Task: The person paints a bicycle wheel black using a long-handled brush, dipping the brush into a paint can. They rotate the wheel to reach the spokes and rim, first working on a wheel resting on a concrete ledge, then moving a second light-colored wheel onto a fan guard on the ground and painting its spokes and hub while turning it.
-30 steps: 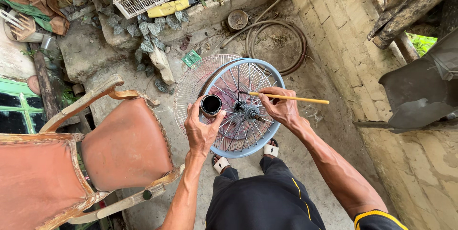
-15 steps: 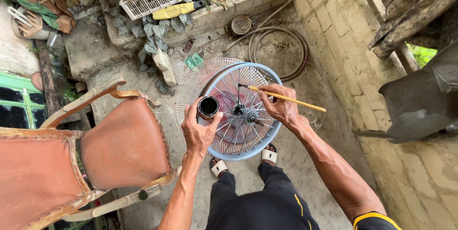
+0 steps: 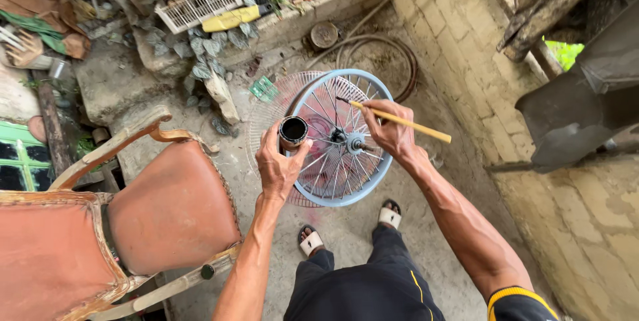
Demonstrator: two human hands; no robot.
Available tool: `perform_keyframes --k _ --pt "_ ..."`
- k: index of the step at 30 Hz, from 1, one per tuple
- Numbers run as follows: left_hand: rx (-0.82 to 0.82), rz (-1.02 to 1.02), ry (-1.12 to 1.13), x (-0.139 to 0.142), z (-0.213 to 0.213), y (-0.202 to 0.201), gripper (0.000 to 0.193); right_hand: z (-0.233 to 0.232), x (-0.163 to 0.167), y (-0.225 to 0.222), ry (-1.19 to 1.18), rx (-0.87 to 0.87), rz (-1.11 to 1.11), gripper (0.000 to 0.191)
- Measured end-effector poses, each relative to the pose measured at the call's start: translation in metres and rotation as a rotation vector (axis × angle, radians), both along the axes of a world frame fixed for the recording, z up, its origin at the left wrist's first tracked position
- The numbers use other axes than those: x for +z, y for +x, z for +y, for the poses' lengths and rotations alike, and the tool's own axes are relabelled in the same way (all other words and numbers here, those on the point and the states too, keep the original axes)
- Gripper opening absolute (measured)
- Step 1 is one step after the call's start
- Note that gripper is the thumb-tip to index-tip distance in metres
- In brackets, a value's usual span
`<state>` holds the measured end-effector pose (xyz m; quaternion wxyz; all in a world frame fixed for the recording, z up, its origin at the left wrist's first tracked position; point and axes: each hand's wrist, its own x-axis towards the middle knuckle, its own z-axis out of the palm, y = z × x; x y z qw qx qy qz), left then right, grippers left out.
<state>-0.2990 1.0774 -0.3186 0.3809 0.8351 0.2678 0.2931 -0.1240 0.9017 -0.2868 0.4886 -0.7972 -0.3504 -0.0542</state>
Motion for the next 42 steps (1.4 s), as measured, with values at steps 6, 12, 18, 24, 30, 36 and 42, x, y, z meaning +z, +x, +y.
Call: perform_keyframes --k 6,12,18,24,30,36,42 --pt "0.054 -0.03 0.004 -0.001 -0.005 0.004 0.064 -0.005 0.002 -0.02 0.087 0.073 -0.193 0.013" --pt "0.054 -0.071 0.008 0.002 -0.014 0.008 0.064 -0.019 -0.003 -0.021 -0.134 0.109 -0.036 0.017" --pt "0.058 -0.074 -0.03 0.008 -0.021 0.01 0.06 -0.017 0.006 0.004 -0.074 0.063 0.277 0.021" --pt "0.055 -0.071 -0.058 0.01 -0.024 0.012 0.058 -0.025 0.008 0.008 0.128 0.032 0.299 0.022" --pt "0.061 -0.056 -0.003 0.008 -0.024 0.011 0.059 -0.022 0.013 0.009 0.011 0.073 0.26 0.02" --pt "0.059 -0.062 0.014 0.008 -0.023 0.011 0.06 -0.023 0.018 0.013 0.052 0.185 0.169 0.02" --pt "0.061 -0.05 0.008 0.012 -0.023 0.01 0.059 -0.014 0.034 0.014 -0.068 0.138 0.186 0.018"
